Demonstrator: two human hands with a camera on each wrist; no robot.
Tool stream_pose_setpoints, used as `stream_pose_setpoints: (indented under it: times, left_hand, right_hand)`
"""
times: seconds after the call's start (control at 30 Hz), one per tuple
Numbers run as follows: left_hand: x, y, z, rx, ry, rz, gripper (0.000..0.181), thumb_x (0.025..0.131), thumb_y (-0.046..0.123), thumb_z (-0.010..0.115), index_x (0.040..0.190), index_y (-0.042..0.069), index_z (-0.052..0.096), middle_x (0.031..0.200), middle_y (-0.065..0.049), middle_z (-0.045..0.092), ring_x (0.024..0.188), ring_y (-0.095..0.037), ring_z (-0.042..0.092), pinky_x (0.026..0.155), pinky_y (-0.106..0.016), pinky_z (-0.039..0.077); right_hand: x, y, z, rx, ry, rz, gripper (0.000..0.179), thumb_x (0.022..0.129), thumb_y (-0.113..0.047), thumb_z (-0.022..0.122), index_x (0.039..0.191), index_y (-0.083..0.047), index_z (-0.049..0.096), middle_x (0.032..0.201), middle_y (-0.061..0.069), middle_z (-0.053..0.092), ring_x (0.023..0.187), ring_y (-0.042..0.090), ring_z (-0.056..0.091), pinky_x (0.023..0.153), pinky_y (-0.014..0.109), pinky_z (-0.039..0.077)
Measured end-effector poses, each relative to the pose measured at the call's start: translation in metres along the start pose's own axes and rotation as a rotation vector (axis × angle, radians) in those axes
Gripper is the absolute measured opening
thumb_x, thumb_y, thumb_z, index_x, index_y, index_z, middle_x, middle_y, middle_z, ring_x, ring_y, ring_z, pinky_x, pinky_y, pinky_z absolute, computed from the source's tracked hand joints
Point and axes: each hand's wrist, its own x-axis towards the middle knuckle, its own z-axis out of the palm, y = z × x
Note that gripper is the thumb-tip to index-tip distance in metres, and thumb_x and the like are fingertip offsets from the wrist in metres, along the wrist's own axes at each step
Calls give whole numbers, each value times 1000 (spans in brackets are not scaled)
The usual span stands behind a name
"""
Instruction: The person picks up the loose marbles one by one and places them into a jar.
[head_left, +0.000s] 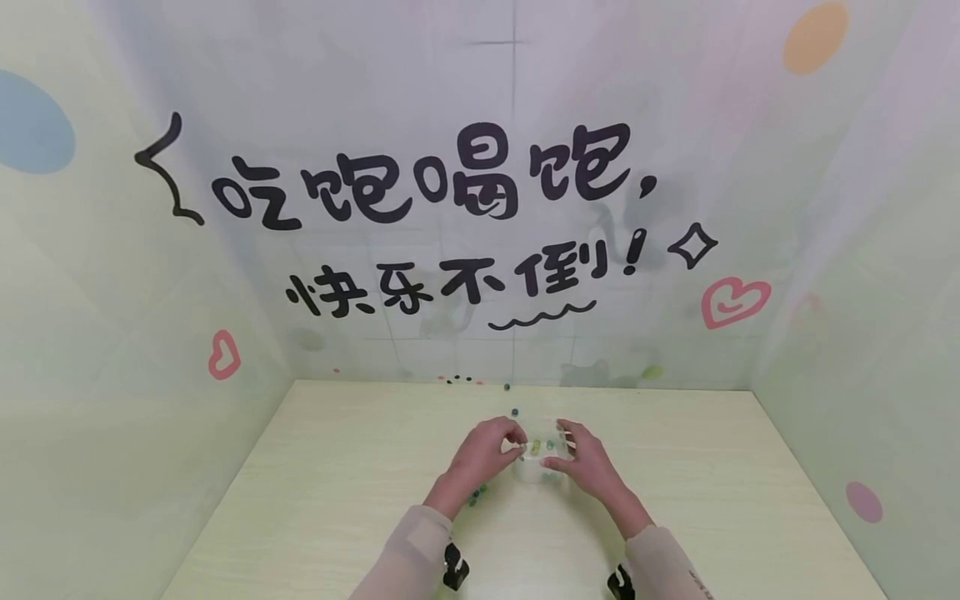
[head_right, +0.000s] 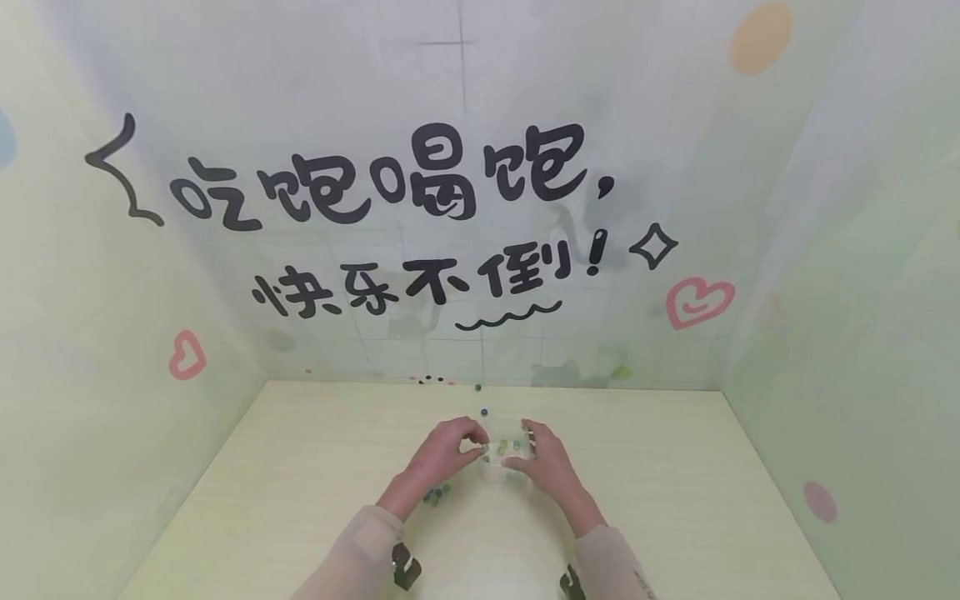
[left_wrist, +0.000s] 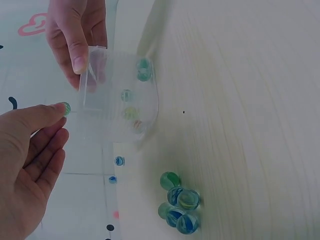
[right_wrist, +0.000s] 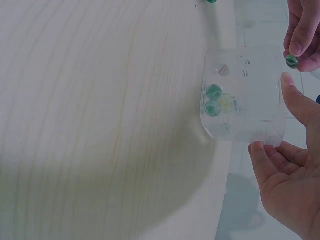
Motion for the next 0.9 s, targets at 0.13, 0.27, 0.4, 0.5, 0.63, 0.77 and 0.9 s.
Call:
stream_pose_setpoints:
  times: [0.13,0.27,0.4,0.5,0.63,0.77,0.9]
  left_hand:
    - [1,1,2,-3,0,7,10,90,16,74,99,17,72,98,4,70,97,-19,67,81,-26,56]
    - [0,1,2,2,-4,9,10,90,15,75,100,16,72,98,4,70,95,-18,67,80,-25,55]
    - [-2,0,0,-1,-6,-5,11,90,16,74,101,15,72,99,4,70,96,-18,67,81,-27,56]
    - [-4,-2,-2,-7,-6,-14,12,91,16,73,102,14,72,99,3,70,97,-19,67,81,-27,56]
    - [-7,-6,-4,-6,1,-14,12,91,16,73,102,14,72,99,3,69,97,-20,67,81,-28,56]
    - [-10,-10,-5,6,11,-26,10,91,17,73,101,16,72,98,4,68,96,-18,66,80,-28,55]
    - [-12,-13,-6,12,19,-43,9,90,17,74,99,18,71,97,4,68,94,-17,65,80,-27,55]
  right_hand:
    - [0,0,1,6,-2,-3,72,84,-10,79,142,10,41,142,30,50,128,45,53,105,51,49]
    - [0,1,1,-2,-3,-3,72,84,-10,79,143,10,42,142,29,50,129,44,53,105,50,49]
    - [0,1,0,-4,0,-2,72,84,-10,79,142,10,42,142,29,50,128,45,53,104,51,49]
    - [0,0,0,-2,-1,0,72,83,-9,79,142,10,42,141,29,50,128,45,53,104,51,49]
    - [0,-1,-1,-8,-1,3,72,83,-9,80,141,10,42,141,29,50,128,45,53,104,51,49]
    - [0,-1,0,-11,1,13,72,83,-10,80,141,10,43,141,29,51,128,44,53,105,50,49]
    - [0,-1,0,-19,-1,18,73,83,-11,80,142,9,43,141,29,51,128,44,53,105,49,49]
